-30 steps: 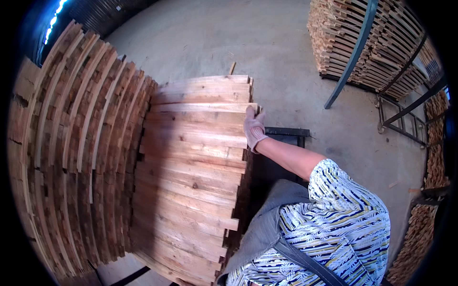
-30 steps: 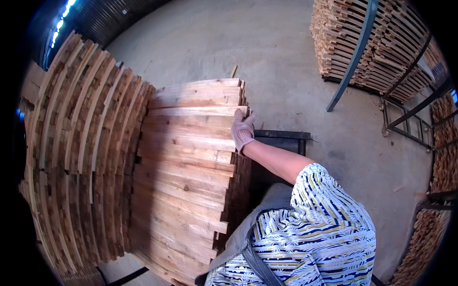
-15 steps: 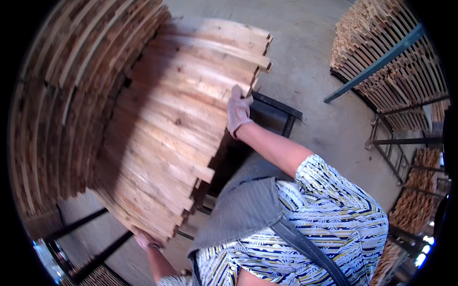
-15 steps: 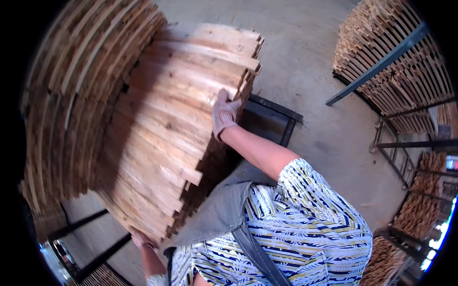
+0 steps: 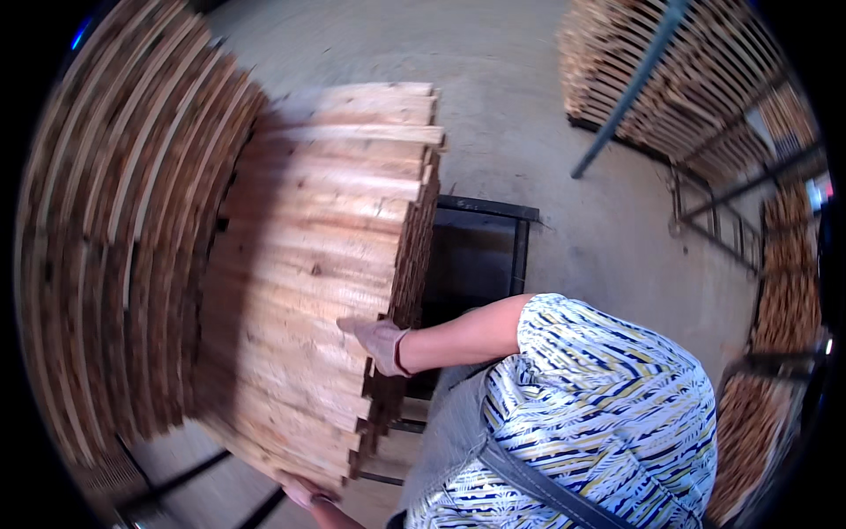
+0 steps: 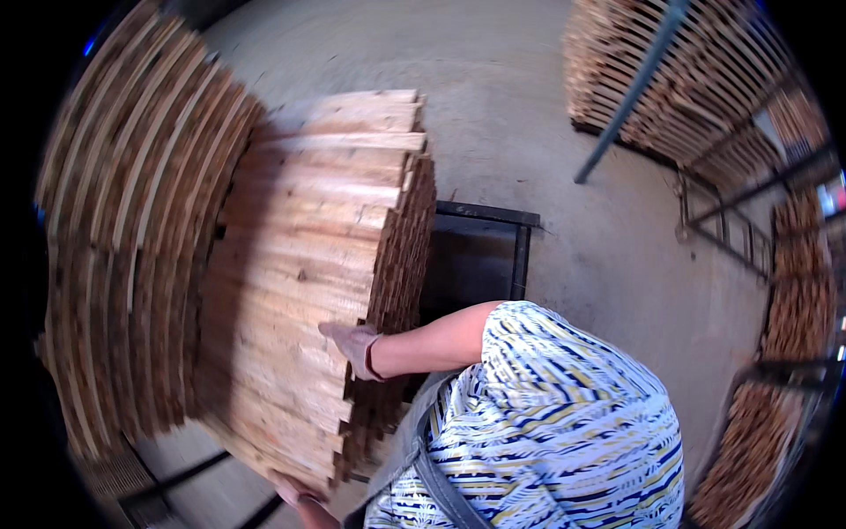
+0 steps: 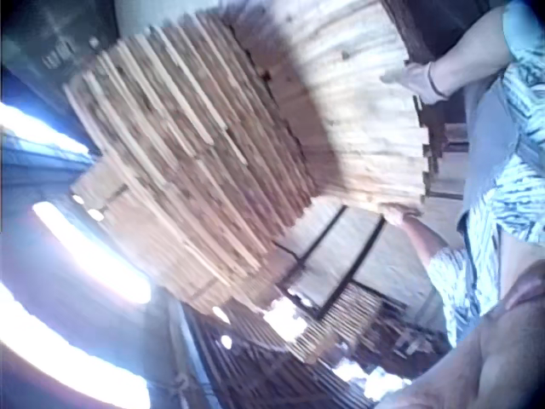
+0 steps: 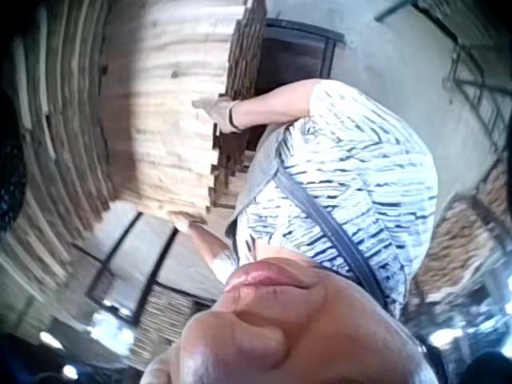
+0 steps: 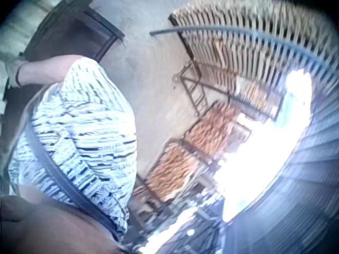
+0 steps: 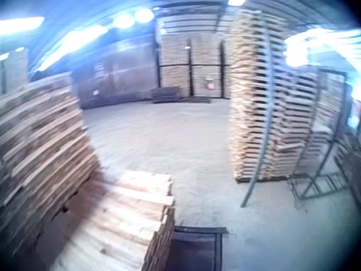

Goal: The person picks up wooden planks from a large pile and stacks them onto a metal rack. They handle the planks in small batches, aligning them carefully before placing them on the rack.

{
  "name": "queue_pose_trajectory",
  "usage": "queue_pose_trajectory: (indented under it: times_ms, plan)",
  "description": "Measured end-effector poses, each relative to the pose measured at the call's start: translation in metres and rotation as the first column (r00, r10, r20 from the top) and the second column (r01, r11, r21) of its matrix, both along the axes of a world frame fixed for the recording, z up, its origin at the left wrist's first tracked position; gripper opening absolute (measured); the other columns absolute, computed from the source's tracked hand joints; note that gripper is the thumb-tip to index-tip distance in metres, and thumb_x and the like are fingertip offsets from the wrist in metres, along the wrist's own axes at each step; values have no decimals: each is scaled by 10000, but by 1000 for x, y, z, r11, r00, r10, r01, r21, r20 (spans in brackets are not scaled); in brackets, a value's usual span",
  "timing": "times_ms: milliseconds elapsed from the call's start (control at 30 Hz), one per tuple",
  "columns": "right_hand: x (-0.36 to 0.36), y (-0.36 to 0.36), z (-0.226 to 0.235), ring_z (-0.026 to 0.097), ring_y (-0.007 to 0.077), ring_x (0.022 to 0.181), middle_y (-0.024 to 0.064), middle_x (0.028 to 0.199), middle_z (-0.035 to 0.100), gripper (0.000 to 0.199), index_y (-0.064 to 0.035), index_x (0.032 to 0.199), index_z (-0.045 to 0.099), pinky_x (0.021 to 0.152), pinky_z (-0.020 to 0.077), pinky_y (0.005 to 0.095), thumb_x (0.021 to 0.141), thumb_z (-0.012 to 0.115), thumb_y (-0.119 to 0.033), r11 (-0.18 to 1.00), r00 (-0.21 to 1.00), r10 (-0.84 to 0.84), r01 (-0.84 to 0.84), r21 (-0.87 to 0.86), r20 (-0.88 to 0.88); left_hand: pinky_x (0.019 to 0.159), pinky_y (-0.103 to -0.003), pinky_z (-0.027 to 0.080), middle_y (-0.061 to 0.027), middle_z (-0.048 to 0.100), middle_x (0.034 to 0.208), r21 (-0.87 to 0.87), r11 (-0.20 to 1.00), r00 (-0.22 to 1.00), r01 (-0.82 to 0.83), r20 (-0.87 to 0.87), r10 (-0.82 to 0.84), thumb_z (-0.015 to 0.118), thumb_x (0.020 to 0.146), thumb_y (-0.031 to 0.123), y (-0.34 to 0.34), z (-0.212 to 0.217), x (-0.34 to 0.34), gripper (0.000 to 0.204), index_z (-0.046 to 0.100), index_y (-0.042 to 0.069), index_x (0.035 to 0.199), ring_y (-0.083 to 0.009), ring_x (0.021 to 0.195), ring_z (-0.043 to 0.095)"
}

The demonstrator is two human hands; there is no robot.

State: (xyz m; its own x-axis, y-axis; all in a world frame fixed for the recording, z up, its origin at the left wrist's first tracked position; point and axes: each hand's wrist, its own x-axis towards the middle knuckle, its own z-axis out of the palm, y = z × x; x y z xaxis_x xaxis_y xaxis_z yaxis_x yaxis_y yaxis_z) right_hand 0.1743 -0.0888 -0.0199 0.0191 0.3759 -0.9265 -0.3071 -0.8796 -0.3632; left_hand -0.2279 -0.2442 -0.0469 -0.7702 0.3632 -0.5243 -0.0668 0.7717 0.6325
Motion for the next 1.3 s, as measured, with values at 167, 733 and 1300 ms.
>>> queue_pose_trajectory:
  times_ms: [167,733,1300]
  plan:
    - [26,-13,26,331,395,1458,204,1639,227,993,15,1559,237,1201,283,517,895,650,-595,996,944,65,-44,72,-324,1140,-480,361,-242,444,1497,-36,999,981,32,-192,-39,450,979,612,5,-26,15,852,349,-57,1496,-386,1344,459]
    - [295,393,84,617,389,1193,233,1272,649,595,-2,1300,604,1005,488,465,949,541,-479,426,175,10,-891,154,984,1214,-510,237,-207,214,1629,-598,801,729,-9,-552,-404,593,881,679,76,-18,106,1073,107,30,1584,-404,1466,301]
    - [368,460,69,676,240,867,127,991,714,540,-26,1212,635,797,549,381,800,787,-341,496,658,334,-731,468,674,875,-521,537,-276,623,1260,-681,731,562,-36,-619,-549,401,1045,438,121,24,164,567,504,-12,1376,-412,1082,647]
